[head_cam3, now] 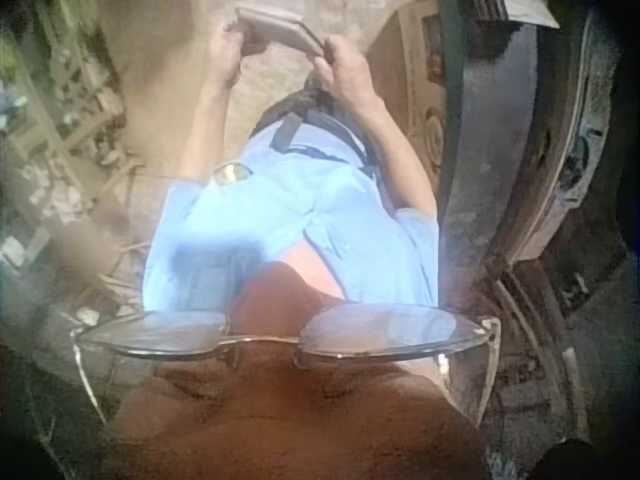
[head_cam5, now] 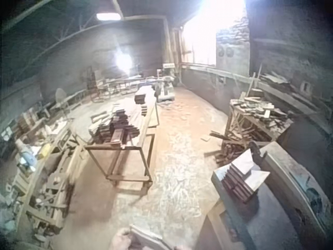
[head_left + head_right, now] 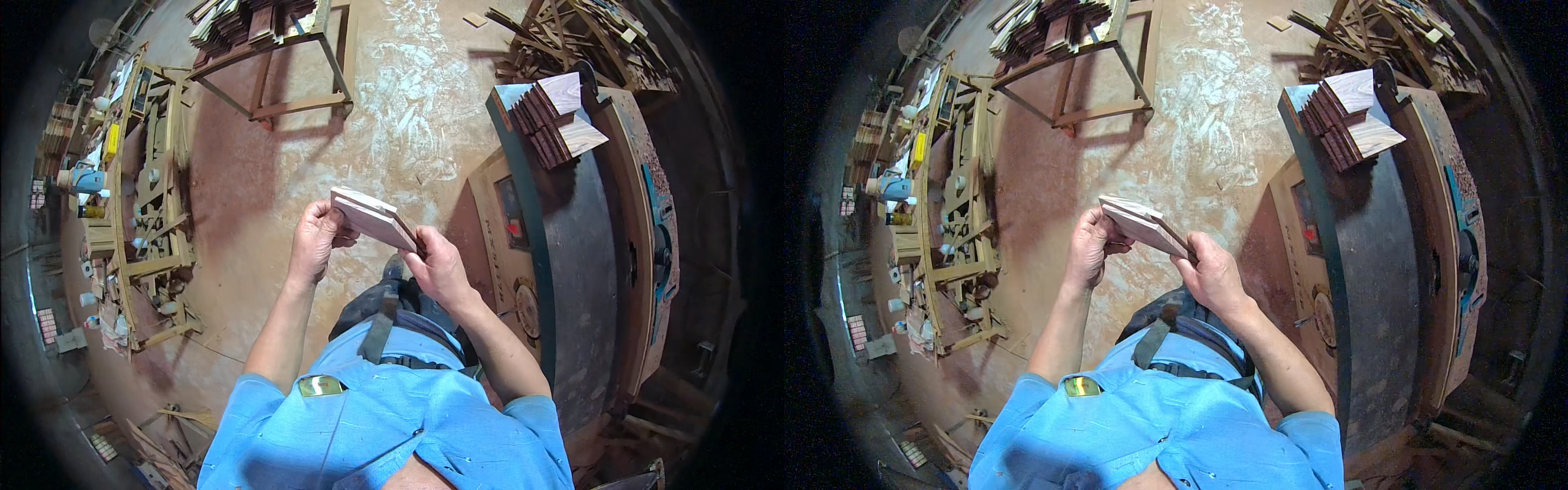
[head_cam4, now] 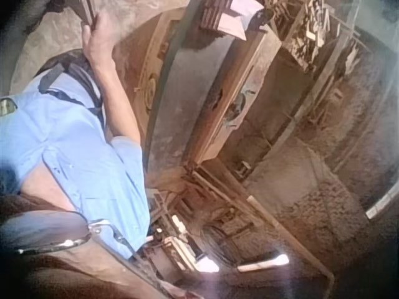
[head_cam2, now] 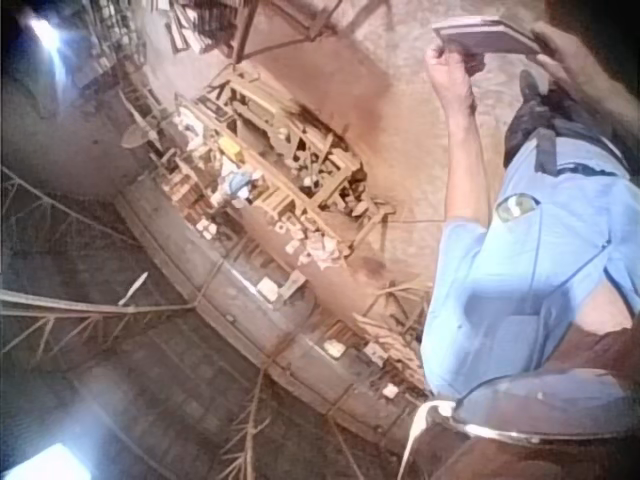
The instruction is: The person uses a hammer to separate a stack of small wooden pieces on a workbench, then carries them to a spindle sander. They repeatedly feed the pieces through the sander, turning them over to smooth multiple edges, and place the finished pieces into a nearby stack.
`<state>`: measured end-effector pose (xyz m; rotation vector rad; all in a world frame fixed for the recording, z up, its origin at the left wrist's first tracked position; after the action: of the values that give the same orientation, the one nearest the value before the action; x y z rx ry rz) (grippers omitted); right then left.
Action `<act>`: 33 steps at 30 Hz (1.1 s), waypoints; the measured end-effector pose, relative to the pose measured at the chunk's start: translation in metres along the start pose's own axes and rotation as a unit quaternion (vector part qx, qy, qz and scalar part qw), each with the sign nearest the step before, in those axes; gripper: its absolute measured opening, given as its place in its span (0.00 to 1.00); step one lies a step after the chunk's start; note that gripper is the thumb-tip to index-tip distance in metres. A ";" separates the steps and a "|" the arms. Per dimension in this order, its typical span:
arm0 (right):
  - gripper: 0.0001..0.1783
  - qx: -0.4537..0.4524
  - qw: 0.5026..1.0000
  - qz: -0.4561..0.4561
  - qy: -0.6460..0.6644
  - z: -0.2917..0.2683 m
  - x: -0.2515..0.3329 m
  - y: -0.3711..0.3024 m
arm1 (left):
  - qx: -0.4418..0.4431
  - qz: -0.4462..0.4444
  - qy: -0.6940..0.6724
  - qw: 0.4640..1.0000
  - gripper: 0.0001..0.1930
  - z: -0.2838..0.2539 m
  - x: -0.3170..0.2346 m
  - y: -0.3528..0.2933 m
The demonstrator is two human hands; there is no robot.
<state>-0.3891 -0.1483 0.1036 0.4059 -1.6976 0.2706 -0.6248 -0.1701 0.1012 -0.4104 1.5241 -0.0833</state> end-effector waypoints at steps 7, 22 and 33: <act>0.16 0.013 0.996 0.070 0.056 -0.022 -0.005 -0.008 | -0.032 -0.010 0.049 0.998 0.26 0.022 -0.007 -0.010; 0.20 0.047 0.988 0.122 0.079 0.001 -0.021 0.025 | -0.078 -0.064 0.077 0.992 0.23 -0.009 0.002 0.003; 0.20 0.082 0.981 0.169 0.039 0.077 -0.021 0.121 | -0.092 -0.096 0.059 0.989 0.23 -0.102 -0.007 0.075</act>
<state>-0.5053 -0.0669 0.0761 0.2212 -1.6675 0.6696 -0.7398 -0.1196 0.0850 -0.7099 1.6109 -0.1194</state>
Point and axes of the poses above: each hand's wrist, its own y-axis towards the middle knuckle, its own z-axis out of the palm, x = y × z, the point moved 2 cm from there along y, towards the middle knuckle, and after that the axes turned 14 degrees about y, right-handed, at the moved point
